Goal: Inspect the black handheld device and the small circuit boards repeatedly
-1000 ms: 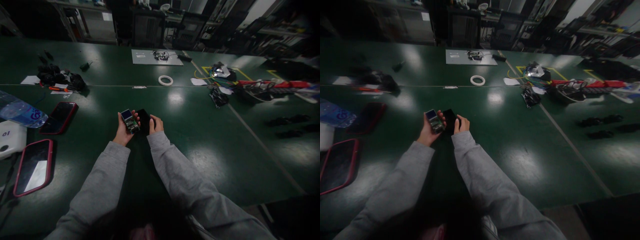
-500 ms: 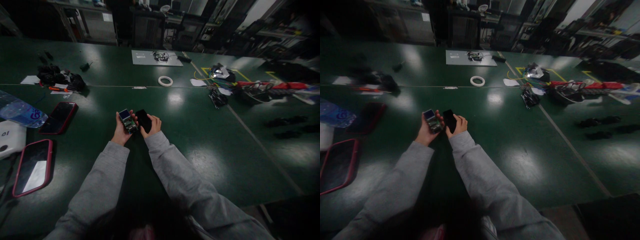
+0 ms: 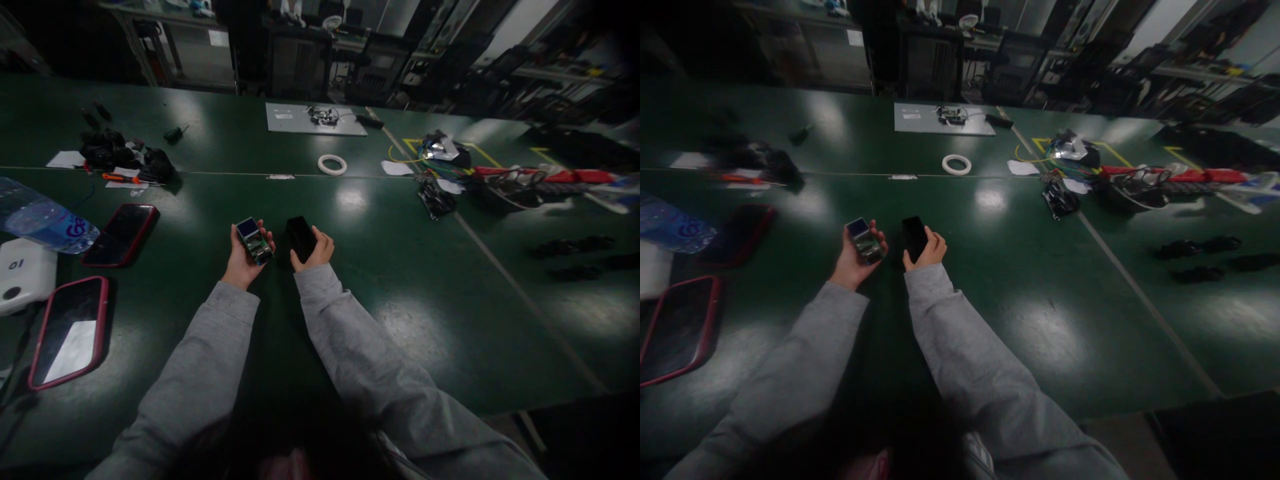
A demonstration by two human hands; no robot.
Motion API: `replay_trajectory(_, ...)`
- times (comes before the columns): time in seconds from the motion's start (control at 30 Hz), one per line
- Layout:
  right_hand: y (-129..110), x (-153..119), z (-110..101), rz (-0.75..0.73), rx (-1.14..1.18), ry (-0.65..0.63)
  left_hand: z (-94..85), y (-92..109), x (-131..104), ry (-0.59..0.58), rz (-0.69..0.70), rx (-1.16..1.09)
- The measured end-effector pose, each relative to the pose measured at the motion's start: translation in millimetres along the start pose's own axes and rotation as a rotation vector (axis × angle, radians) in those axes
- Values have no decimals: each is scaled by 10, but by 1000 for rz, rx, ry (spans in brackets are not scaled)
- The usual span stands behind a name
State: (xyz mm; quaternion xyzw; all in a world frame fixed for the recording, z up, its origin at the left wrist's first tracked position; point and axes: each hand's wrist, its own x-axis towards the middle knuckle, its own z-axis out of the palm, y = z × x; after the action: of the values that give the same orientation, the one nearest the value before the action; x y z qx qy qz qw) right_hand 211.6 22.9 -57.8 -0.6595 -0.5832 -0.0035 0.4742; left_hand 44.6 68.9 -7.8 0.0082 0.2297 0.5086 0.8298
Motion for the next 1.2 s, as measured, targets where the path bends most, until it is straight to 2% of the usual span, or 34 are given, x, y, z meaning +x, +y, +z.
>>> replay_trajectory(0.17, 29, 20, -7, -50, 77, -85, -5, 3, 4, 7, 0, -15)
replay_trajectory(0.3, 51, 36, -7, -122, 122, -78, -13, 7, 9, 7, 0, -23)
replay_trajectory(0.53, -36, -3, -25, -16, 131, -79, -6, 17, 5, 3, -9, -44)
replay_trajectory(0.8, -55, -22, -14, -62, 86, -168, -13, 27, -1, 2, -10, -49)
replay_trajectory(0.9, 26, 11, -90, -45, 73, -193, -4, 31, -27, 6, -8, -55)
replay_trajectory(0.97, 197, 81, -270, 16, 44, -172, -3, 35, -42, 7, -6, -56)
replay_trajectory(1.03, 489, 197, -599, 102, 1, -111, -6, 41, -50, 14, -9, -59)
replay_trajectory(1.1, 867, 342, -1070, 195, -85, -40, -11, 47, -50, 13, -14, -67)
replay_trajectory(1.2, 1401, 514, -1894, 330, -286, 104, -20, 51, -39, -8, -14, -77)
